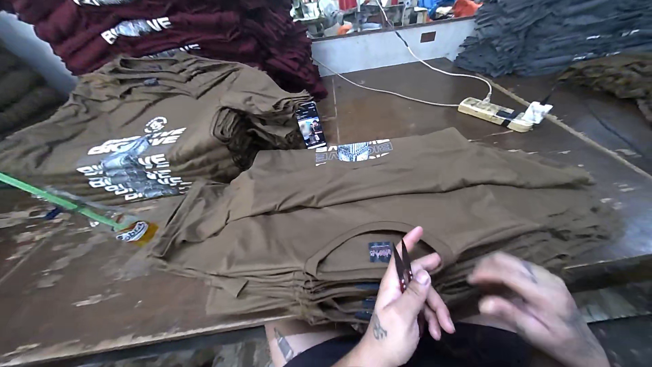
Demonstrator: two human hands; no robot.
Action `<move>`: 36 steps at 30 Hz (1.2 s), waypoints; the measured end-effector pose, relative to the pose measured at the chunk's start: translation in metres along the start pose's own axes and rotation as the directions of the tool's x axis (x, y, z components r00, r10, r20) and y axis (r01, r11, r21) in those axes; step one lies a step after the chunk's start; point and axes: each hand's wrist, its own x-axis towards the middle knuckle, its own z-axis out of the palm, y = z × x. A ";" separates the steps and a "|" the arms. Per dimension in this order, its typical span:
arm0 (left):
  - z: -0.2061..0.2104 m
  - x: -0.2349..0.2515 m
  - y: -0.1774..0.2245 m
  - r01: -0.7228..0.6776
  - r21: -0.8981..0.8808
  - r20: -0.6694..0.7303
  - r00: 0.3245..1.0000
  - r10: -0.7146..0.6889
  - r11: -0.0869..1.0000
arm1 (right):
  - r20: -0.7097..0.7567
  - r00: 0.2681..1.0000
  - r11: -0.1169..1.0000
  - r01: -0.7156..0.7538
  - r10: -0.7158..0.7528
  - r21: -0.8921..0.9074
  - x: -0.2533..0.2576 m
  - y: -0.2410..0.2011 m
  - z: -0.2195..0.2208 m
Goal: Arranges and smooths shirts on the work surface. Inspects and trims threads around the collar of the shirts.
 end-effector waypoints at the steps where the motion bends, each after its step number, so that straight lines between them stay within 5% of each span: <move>1: 0.003 -0.001 0.000 -0.019 0.054 0.004 1.000 0.019 0.998 | -0.059 0.998 0.995 -0.041 0.036 -0.088 0.003 0.010 0.005; 5: 0.008 -0.003 -0.001 -0.162 0.549 0.110 0.986 0.122 0.820 | -0.178 0.976 0.991 -0.115 0.127 0.073 0.008 0.031 0.035; 9: -0.009 0.000 0.016 -0.274 0.748 0.258 0.959 0.116 0.605 | -0.173 0.977 0.960 -0.078 0.127 0.269 0.003 0.036 0.039; 12: -0.023 0.011 0.042 -0.338 0.895 0.291 0.937 0.191 0.291 | -0.129 0.988 0.944 -0.038 0.084 0.327 0.001 0.034 0.031; 15: -0.026 0.022 0.065 -0.301 0.951 0.308 0.941 0.137 -0.071 | -0.142 0.987 0.943 -0.023 0.074 0.333 -0.005 0.026 0.025; 19: -0.015 0.035 0.080 -0.448 0.838 0.469 0.883 -0.008 -0.311 | -0.168 0.983 0.954 -0.016 0.069 0.298 -0.004 0.019 0.024; 25: -0.001 0.045 0.073 -0.571 0.707 0.573 0.809 -0.136 -0.418 | -0.204 0.979 0.977 0.044 0.000 0.210 0.001 0.013 0.029; 30: -0.009 0.041 0.080 -0.502 0.774 0.509 0.856 -0.092 -0.386 | -0.200 0.973 0.945 0.172 -0.118 0.279 -0.001 0.010 0.021; 36: -0.028 0.041 0.092 -0.347 0.914 0.375 0.920 0.112 -0.211 | -0.206 0.978 0.985 0.000 -0.035 -0.172 0.003 0.020 0.013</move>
